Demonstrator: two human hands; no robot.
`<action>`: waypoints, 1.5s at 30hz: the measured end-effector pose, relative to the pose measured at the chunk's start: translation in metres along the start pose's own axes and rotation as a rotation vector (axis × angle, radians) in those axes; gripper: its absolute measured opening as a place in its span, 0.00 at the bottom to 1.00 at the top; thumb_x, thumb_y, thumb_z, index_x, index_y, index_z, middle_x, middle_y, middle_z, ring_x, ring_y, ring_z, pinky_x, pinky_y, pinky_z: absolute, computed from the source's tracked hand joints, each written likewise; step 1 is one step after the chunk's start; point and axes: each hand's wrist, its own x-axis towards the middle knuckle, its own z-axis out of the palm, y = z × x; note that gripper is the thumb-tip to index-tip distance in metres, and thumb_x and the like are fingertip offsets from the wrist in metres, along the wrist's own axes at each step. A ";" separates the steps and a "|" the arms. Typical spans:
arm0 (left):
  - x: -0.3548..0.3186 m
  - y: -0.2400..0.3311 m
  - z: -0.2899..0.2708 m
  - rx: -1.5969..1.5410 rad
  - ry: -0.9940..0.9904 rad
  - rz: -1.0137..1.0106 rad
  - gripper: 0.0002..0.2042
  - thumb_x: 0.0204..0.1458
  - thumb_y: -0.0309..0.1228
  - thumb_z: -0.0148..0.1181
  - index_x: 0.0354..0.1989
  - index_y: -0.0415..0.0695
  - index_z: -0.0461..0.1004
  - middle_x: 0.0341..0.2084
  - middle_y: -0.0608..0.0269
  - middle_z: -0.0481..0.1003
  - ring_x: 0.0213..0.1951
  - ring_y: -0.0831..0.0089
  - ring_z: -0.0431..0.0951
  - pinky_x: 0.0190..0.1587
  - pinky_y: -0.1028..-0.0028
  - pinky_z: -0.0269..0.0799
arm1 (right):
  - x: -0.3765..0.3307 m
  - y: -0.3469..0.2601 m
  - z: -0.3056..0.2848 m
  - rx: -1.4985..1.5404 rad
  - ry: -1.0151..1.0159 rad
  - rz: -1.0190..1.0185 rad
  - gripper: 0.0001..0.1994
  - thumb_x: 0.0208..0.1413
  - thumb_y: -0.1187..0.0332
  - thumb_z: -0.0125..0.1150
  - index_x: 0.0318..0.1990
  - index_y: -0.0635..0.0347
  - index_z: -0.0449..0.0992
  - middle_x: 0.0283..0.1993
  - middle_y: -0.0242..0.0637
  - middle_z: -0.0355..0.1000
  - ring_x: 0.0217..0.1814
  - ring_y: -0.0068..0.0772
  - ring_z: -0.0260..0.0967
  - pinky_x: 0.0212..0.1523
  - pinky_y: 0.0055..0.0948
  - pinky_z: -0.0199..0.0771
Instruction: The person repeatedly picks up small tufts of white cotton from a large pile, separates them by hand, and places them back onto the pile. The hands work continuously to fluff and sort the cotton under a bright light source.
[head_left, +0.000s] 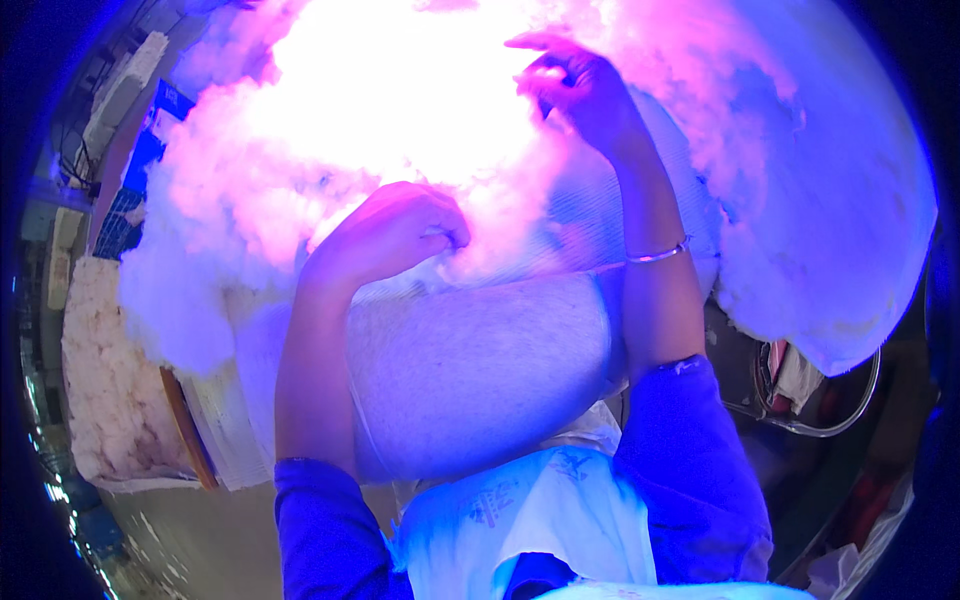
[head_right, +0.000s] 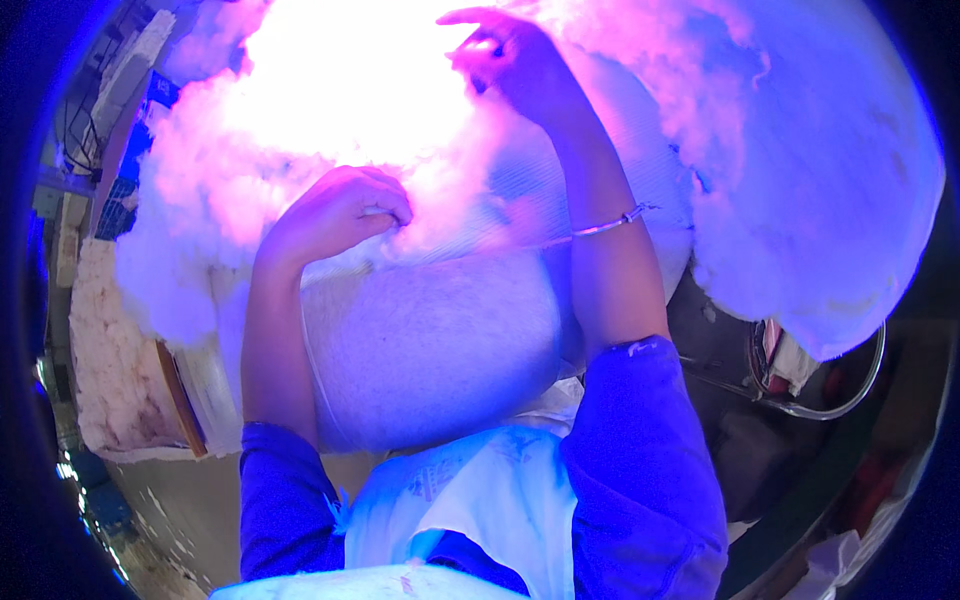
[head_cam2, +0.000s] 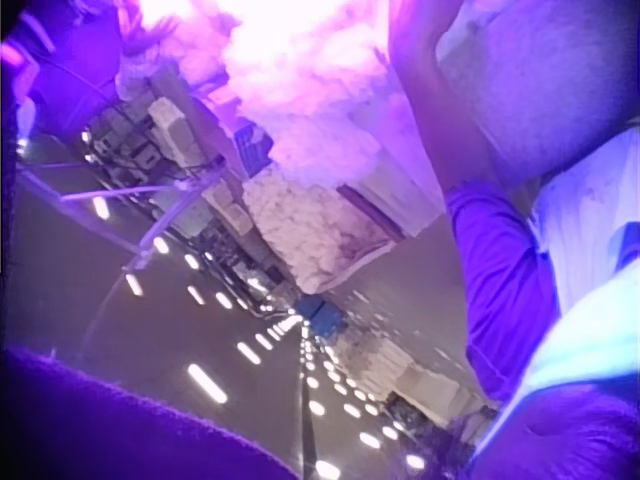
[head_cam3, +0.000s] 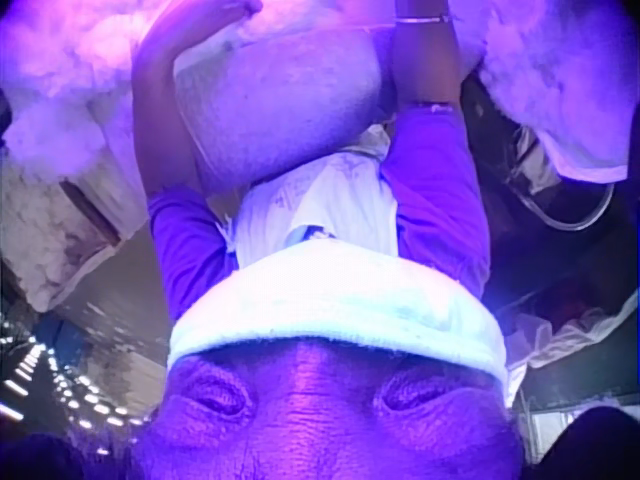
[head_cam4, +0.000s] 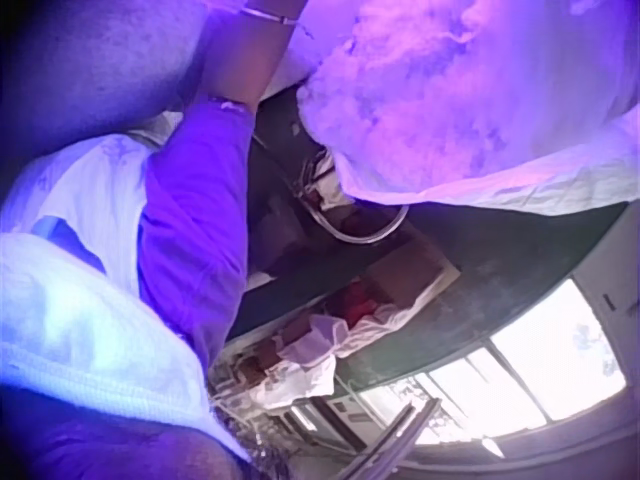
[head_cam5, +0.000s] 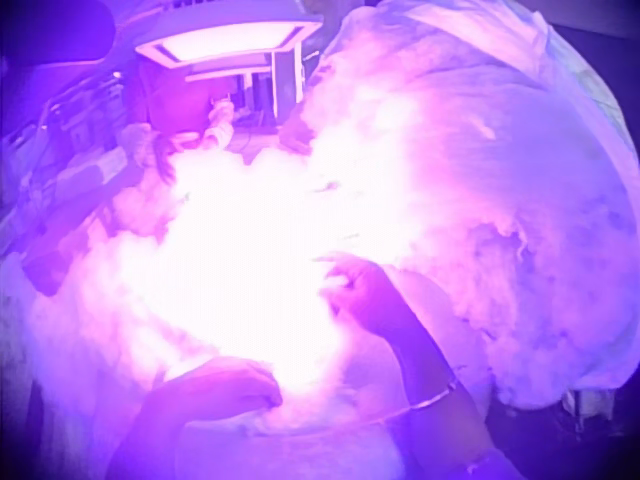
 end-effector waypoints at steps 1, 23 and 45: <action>-0.001 -0.001 0.000 0.008 -0.001 0.000 0.06 0.38 0.20 0.58 0.27 0.38 0.77 0.28 0.59 0.77 0.35 0.65 0.77 0.42 0.69 0.72 | -0.002 -0.001 0.009 0.103 -0.167 -0.126 0.20 0.51 0.71 0.59 0.53 0.55 0.72 0.27 0.24 0.70 0.24 0.13 0.64 0.27 0.14 0.67; -0.016 -0.030 -0.015 -0.011 0.241 -0.265 0.10 0.47 0.23 0.59 0.39 0.39 0.73 0.28 0.66 0.75 0.34 0.75 0.74 0.44 0.68 0.70 | 0.009 0.071 -0.012 -0.794 0.290 -0.084 0.13 0.49 0.71 0.50 0.41 0.60 0.78 0.40 0.45 0.75 0.44 0.43 0.73 0.46 0.37 0.72; 0.009 0.005 -0.017 0.148 0.511 -0.068 0.16 0.46 0.33 0.64 0.44 0.45 0.75 0.40 0.61 0.76 0.43 0.67 0.75 0.48 0.68 0.70 | 0.010 0.010 -0.011 -0.061 0.226 -0.057 0.14 0.49 0.72 0.56 0.45 0.59 0.76 0.21 0.29 0.69 0.20 0.20 0.67 0.22 0.23 0.69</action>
